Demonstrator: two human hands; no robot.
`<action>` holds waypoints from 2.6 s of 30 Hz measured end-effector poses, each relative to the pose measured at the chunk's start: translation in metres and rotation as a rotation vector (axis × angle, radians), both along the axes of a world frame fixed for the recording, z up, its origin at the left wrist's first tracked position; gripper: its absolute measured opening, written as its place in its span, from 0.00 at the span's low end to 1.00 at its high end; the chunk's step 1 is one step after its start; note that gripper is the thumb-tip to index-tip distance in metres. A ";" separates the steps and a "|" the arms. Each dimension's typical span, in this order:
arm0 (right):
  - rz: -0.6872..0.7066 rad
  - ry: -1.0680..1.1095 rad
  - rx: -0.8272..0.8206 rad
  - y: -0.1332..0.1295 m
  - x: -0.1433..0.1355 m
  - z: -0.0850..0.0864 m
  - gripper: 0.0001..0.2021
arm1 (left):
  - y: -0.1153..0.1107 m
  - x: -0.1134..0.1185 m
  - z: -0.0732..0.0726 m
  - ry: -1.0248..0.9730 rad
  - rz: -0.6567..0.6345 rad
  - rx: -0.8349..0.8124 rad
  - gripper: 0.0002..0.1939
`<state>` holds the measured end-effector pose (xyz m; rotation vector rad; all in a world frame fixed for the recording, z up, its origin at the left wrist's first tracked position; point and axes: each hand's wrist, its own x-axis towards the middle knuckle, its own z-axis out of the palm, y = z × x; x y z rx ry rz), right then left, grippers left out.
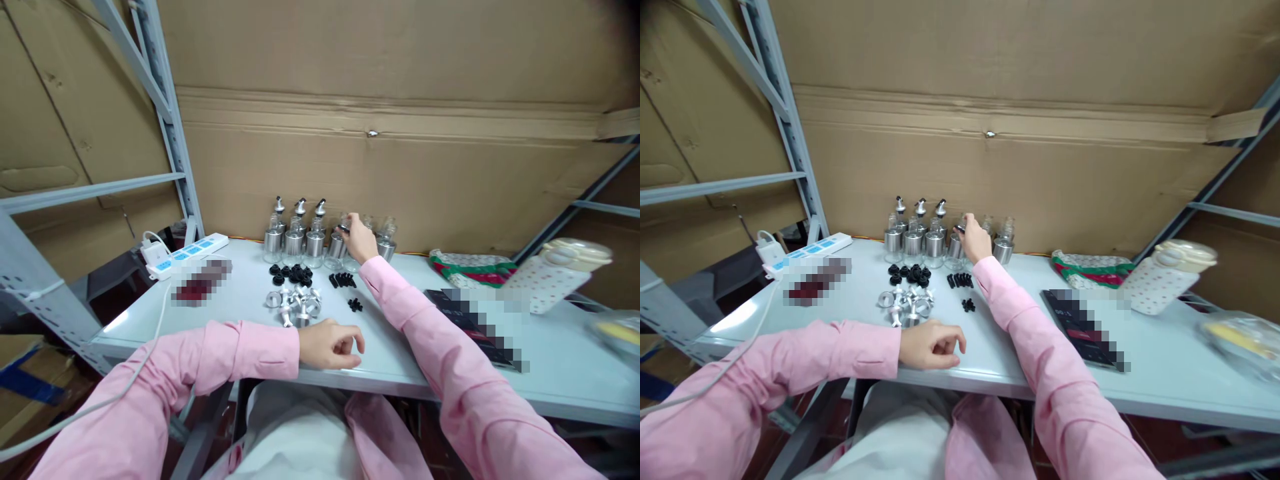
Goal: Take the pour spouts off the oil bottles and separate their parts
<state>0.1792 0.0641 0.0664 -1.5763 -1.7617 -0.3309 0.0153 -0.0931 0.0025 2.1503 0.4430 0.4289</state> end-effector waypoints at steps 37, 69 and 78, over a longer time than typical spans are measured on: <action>0.892 -0.223 0.266 -0.100 -0.010 -0.034 0.20 | 0.013 0.004 0.001 -0.477 0.176 -0.666 0.13; 0.857 -0.511 0.525 -0.108 -0.008 -0.039 0.31 | 0.012 -0.002 0.017 -0.238 0.186 -0.515 0.10; 0.828 -0.582 0.494 -0.103 -0.003 -0.045 0.30 | 0.017 -0.001 0.006 -0.127 0.182 -0.324 0.17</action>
